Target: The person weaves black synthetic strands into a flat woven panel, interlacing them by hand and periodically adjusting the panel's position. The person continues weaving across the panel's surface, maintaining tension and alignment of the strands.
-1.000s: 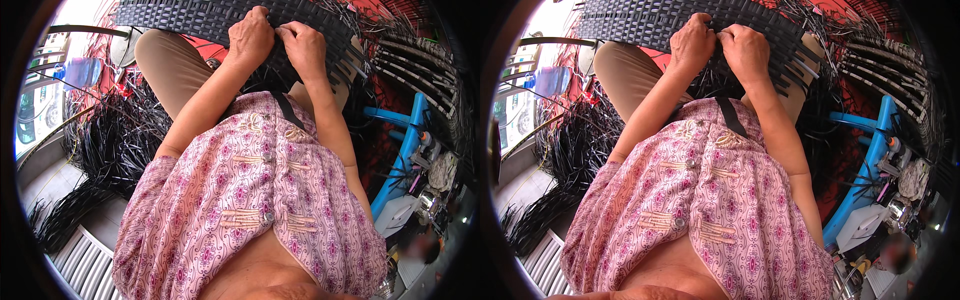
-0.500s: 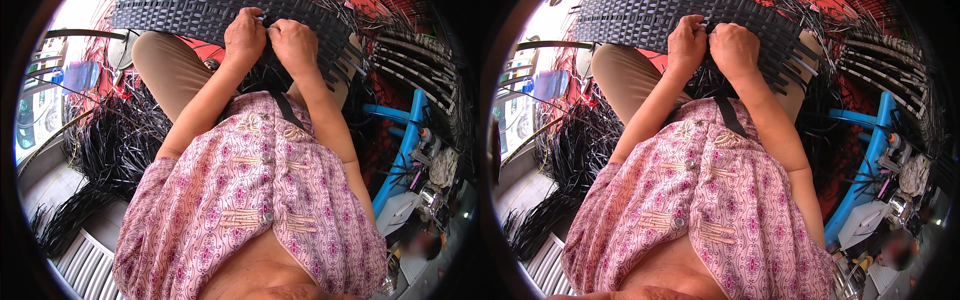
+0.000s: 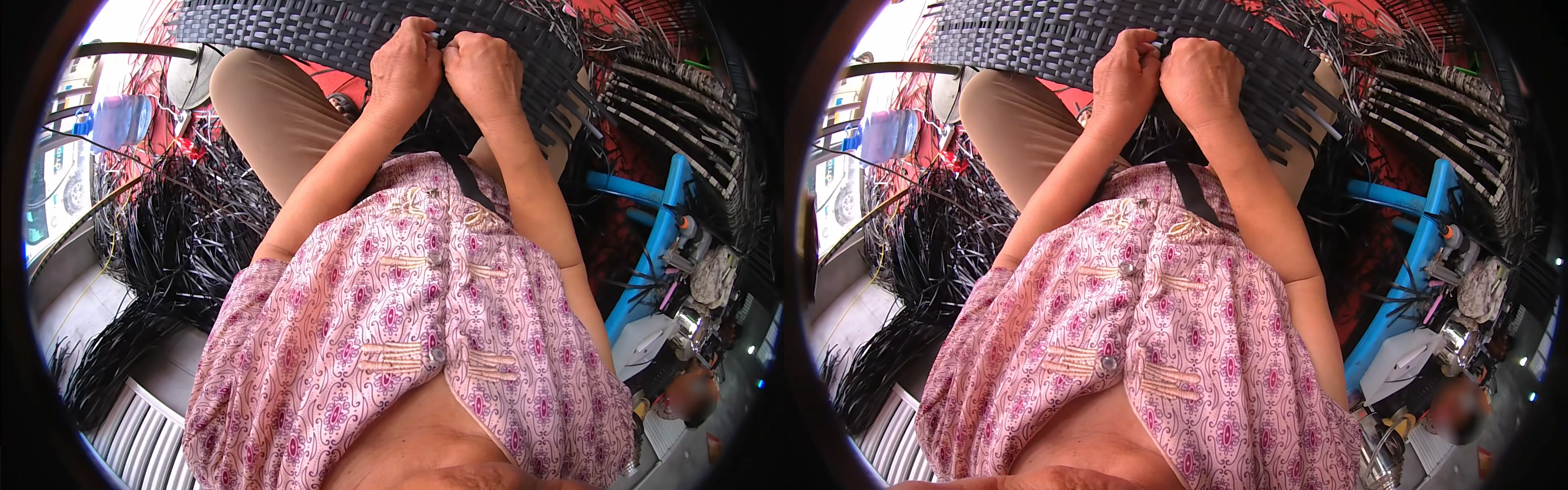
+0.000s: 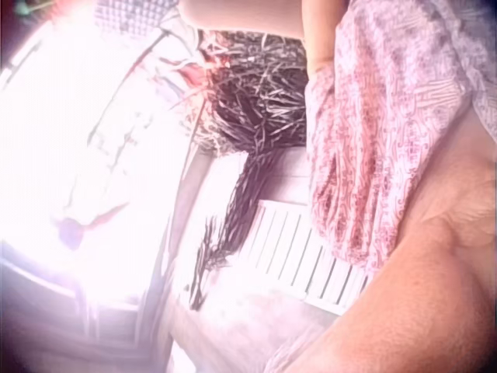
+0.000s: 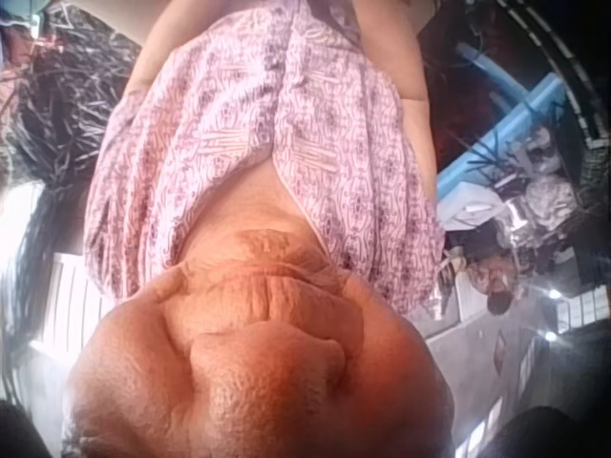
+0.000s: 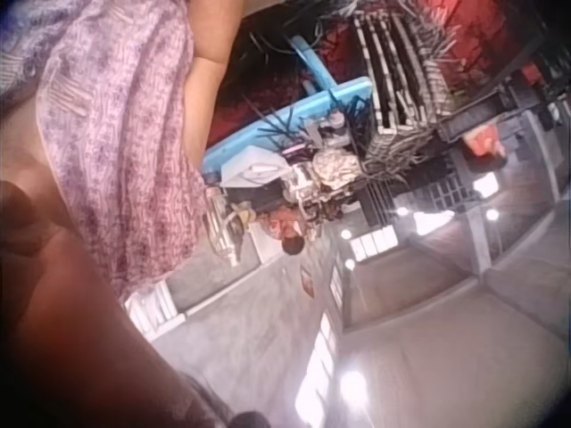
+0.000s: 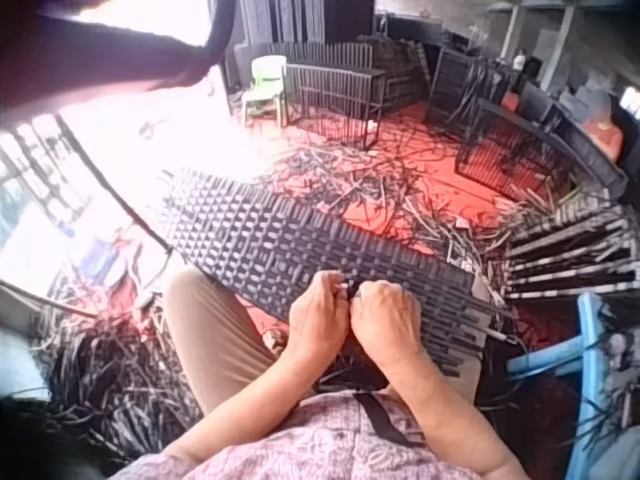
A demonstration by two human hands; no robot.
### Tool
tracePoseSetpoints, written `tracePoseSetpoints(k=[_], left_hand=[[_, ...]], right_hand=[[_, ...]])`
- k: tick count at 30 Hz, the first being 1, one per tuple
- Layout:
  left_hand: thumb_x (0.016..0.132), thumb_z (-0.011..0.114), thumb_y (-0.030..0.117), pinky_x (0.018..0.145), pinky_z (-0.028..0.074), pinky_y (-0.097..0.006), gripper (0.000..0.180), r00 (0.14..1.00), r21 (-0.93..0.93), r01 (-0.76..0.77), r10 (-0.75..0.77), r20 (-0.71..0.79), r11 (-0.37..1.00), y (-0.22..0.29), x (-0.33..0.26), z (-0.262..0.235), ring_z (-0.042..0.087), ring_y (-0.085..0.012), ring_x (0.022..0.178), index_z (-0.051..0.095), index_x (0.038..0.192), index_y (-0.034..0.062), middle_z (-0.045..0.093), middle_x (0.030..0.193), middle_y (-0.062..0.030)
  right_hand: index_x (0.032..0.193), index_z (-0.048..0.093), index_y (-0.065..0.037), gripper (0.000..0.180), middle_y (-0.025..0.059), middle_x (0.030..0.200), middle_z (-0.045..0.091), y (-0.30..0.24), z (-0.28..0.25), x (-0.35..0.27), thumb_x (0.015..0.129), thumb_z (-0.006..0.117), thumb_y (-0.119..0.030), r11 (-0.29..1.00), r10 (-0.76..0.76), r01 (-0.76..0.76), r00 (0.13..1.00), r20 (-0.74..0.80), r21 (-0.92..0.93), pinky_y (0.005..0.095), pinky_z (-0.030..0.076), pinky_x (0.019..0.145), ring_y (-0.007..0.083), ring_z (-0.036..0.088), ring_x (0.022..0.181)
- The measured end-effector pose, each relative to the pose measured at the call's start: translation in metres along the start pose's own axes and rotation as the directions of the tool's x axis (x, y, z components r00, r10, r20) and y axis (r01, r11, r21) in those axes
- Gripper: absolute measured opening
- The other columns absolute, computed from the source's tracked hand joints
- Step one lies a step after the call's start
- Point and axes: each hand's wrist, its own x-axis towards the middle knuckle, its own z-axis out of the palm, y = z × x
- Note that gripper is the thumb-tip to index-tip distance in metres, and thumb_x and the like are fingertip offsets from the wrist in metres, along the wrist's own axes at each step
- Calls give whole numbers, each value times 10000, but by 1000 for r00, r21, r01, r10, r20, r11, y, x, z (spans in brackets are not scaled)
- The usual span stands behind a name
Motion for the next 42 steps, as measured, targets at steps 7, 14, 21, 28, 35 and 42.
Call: tracePoseSetpoints(k=[7,14,21,28,35,42], left_hand=[[900,613,100,780,558,-457,331,998,42,-28,25,65,999,1,-3,-8,716,-359,888,565,1219,25,736,959,-142],[922,588,83,801,564,-452,476,990,84,-4,-8,140,996,6,-5,-15,716,-362,907,482,1382,14,744,1041,-143],[907,576,13,673,577,-301,443,961,-273,174,-103,259,946,-5,12,-23,723,-177,709,518,1344,-23,739,1042,-149],[913,604,0,636,566,-257,406,962,-447,246,-161,219,860,-2,0,-26,697,-136,685,545,1315,-18,721,1043,-125],[902,670,17,634,565,-248,393,965,-490,251,-173,200,835,-2,-4,-23,700,-119,757,570,1279,-25,726,1028,-110],[861,741,29,727,554,-230,334,937,-449,334,-238,257,829,-21,23,-12,700,-119,834,638,1170,-44,745,937,-84]], right_hand=[[855,765,-73,238,202,821,718,4,2,4,894,631,-266,998,8,-9,1000,14,68,494,564,778,414,701,810],[884,787,-87,225,192,834,723,7,5,2,888,665,-277,998,-27,26,1000,16,60,472,565,782,391,708,819],[875,773,-78,221,175,879,732,6,9,-4,891,675,-276,998,-42,43,998,-47,37,467,566,772,383,709,828],[891,760,-67,212,152,918,741,5,8,-4,907,680,-262,996,-76,78,996,-56,32,464,569,766,369,716,836],[807,714,-31,203,162,852,722,8,12,-7,891,689,-214,987,-136,146,980,-145,64,452,586,713,355,725,779],[897,747,-68,202,147,910,737,9,11,-6,923,671,-253,993,-100,106,990,-99,53,459,565,755,369,711,823]])
